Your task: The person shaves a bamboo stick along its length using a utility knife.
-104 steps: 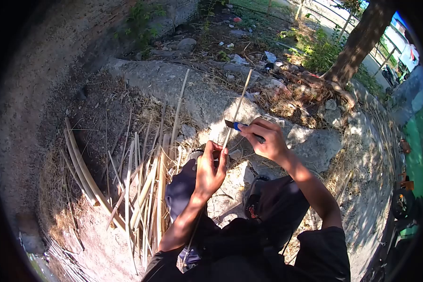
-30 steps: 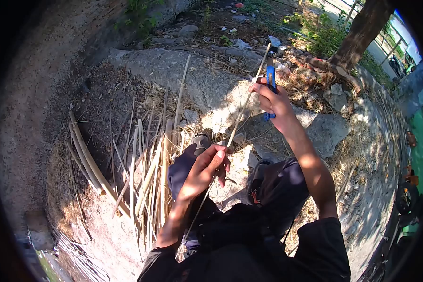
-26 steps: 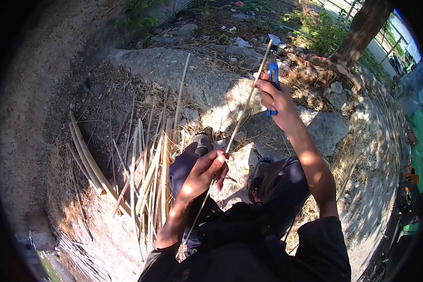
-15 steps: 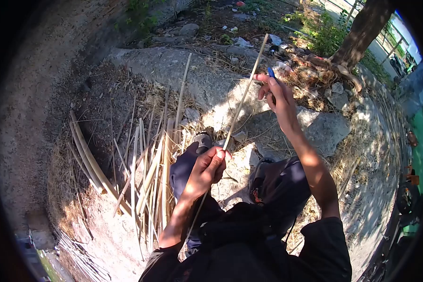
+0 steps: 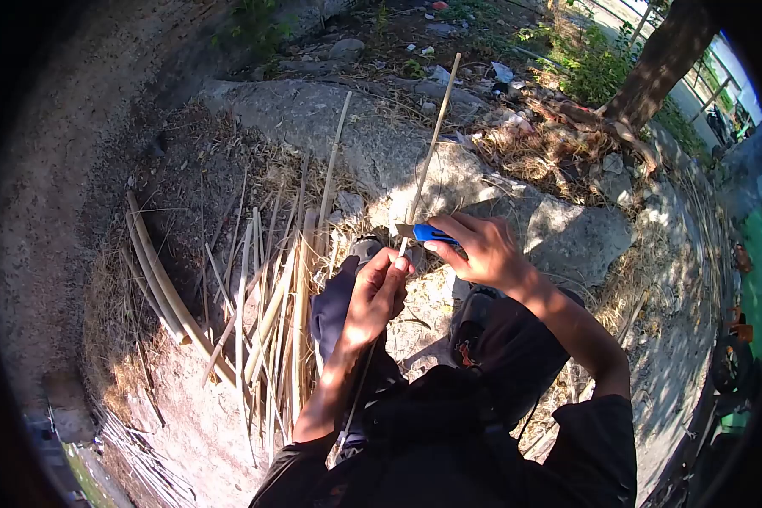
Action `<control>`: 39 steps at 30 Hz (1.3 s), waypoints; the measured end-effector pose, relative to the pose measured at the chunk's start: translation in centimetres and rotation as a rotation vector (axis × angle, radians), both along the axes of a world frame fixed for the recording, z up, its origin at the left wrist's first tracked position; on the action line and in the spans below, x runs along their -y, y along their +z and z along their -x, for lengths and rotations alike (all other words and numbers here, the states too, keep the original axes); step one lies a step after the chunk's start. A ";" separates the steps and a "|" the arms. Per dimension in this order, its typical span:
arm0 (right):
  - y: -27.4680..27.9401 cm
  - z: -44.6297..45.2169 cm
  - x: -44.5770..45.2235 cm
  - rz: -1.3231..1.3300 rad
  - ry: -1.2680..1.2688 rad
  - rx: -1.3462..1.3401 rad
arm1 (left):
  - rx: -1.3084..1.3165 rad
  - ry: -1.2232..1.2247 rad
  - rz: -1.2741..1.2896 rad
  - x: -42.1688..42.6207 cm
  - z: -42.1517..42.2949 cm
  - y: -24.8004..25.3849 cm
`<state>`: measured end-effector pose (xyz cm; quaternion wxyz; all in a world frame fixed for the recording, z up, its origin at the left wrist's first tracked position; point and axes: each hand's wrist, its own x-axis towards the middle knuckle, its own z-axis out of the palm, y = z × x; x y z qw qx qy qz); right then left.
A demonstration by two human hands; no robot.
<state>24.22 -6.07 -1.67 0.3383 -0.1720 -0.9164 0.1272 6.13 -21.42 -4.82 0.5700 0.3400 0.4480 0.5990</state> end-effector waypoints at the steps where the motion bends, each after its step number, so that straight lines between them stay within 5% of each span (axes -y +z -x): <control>1: 0.0 0.0 0.0 0.000 -0.001 0.000 | 0.000 -0.001 0.000 0.0 0.0 0.0; 21: 0.4 1.4 -1.0 -0.089 -0.191 0.079 | -0.075 0.079 0.050 -1.8 0.5 -0.1; 25: 4.2 -2.3 -9.2 0.037 -0.729 -0.095 | -0.075 0.001 0.012 0.3 -0.1 -0.8; 27: 7.2 -4.2 -9.5 0.147 -0.780 -0.176 | 0.022 -0.015 0.034 0.5 0.3 -0.9; 31: 3.4 -1.4 -4.3 0.109 -0.387 -0.226 | 0.088 0.002 0.054 -1.2 0.8 -0.9; 34: 3.3 0.2 -0.5 0.301 -0.130 0.072 | -0.021 -0.029 0.035 -0.8 0.7 -0.1; 39: 1.9 0.5 0.6 0.124 -0.045 0.060 | 0.143 -0.058 0.081 -0.8 0.5 -0.5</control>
